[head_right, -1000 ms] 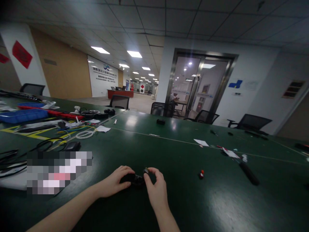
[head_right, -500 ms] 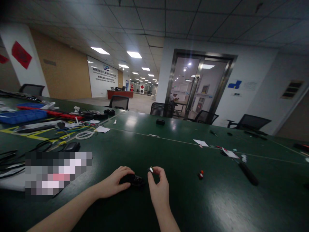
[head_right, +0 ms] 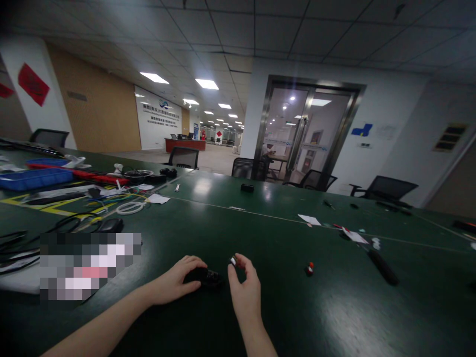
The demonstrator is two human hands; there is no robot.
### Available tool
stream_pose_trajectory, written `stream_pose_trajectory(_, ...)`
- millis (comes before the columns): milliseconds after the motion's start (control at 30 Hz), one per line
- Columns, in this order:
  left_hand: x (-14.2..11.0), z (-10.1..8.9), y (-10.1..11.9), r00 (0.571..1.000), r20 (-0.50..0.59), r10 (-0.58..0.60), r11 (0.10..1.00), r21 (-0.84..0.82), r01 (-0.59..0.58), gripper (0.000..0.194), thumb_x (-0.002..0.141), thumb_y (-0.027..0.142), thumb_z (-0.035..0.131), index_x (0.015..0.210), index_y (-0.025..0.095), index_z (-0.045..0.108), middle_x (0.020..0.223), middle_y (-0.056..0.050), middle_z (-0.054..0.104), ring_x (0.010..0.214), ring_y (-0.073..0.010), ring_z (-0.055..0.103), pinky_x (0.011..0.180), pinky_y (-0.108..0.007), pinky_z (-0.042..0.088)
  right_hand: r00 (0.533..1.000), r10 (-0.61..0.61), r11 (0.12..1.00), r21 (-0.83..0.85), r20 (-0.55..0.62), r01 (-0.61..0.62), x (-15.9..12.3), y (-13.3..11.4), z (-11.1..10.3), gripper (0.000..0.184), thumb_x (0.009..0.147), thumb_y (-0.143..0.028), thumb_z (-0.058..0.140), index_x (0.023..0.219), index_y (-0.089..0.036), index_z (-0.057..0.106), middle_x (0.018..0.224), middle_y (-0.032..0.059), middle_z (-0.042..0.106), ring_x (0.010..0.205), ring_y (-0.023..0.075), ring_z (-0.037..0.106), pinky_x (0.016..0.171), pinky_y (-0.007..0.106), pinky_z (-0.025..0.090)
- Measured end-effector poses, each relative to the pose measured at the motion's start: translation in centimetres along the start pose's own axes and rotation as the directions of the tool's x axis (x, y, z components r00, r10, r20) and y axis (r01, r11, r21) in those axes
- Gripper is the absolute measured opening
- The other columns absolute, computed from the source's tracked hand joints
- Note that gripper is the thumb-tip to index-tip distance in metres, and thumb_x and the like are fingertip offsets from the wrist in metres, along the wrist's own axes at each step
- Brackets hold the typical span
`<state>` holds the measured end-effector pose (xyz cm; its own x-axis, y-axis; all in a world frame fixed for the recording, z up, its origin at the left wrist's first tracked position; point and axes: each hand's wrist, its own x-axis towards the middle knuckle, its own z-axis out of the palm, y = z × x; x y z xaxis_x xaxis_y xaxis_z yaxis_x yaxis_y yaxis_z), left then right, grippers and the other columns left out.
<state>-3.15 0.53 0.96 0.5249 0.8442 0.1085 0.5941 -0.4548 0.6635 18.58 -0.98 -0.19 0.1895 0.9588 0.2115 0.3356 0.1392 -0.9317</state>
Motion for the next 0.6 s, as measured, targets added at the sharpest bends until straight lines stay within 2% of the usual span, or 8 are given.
stream_pose_trajectory(600, -0.03, -0.18, 0.63, 1.000, 0.012, -0.016, 1.000, 0.006, 0.016, 0.034, 0.078, 0.025, 0.055, 0.112, 0.024, 0.054, 0.116, -0.004, 0.053, 0.110, -0.0228, 0.045, 0.098, -0.037, 0.034, 1.000, 0.000, 1.000, -0.016, 0.025, 0.001, -0.08, -0.16, -0.09, 0.033, 0.074, -0.038, 0.055, 0.104, -0.024, 0.060, 0.106, 0.0028, 0.064, 0.104, 0.0227, 0.056, 0.089, 0.037, 0.042)
